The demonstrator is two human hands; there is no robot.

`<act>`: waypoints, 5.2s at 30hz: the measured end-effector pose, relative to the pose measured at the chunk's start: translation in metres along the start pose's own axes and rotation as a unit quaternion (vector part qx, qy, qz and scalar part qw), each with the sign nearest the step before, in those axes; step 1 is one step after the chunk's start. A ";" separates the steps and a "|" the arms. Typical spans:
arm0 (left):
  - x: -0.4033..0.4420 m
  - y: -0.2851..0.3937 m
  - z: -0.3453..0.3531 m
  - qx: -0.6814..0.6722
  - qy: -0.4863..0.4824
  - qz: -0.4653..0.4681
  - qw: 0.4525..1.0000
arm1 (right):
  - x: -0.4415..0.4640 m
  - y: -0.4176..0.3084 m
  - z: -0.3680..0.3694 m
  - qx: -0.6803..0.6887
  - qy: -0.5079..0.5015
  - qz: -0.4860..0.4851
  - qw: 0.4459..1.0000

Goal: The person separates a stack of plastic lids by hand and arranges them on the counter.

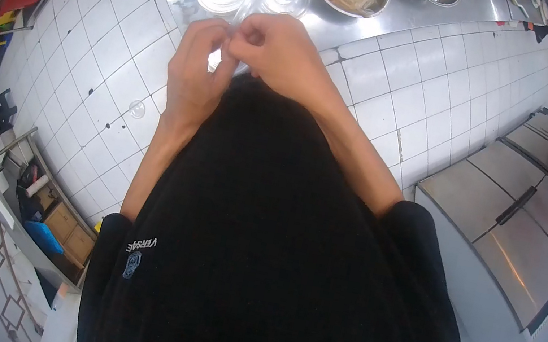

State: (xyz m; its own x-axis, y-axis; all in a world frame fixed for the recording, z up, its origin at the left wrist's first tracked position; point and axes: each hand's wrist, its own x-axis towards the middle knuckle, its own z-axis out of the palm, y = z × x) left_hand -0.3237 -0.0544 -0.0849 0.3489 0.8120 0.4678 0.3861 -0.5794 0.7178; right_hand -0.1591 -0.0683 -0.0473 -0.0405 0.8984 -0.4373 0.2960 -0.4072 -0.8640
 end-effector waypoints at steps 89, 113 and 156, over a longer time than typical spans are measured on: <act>-0.004 0.016 0.007 -0.009 -0.055 -0.032 0.998 | -0.013 0.023 0.007 0.004 0.089 -0.104 0.991; -0.017 -0.021 0.040 -0.072 -0.072 -0.109 0.989 | 0.013 0.076 0.012 -0.030 0.111 -0.082 0.990; 0.016 -0.061 0.030 0.044 0.074 -0.111 0.990 | 0.134 0.041 -0.002 0.132 0.227 -0.123 0.957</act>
State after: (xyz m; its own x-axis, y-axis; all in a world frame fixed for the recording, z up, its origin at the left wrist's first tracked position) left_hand -0.3164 -0.0082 -0.1371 0.1204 0.9177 0.3787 0.5151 -0.3838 0.7664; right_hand -0.1504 0.0356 -0.1410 0.3586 0.9268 -0.1117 0.0774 -0.1488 -0.9858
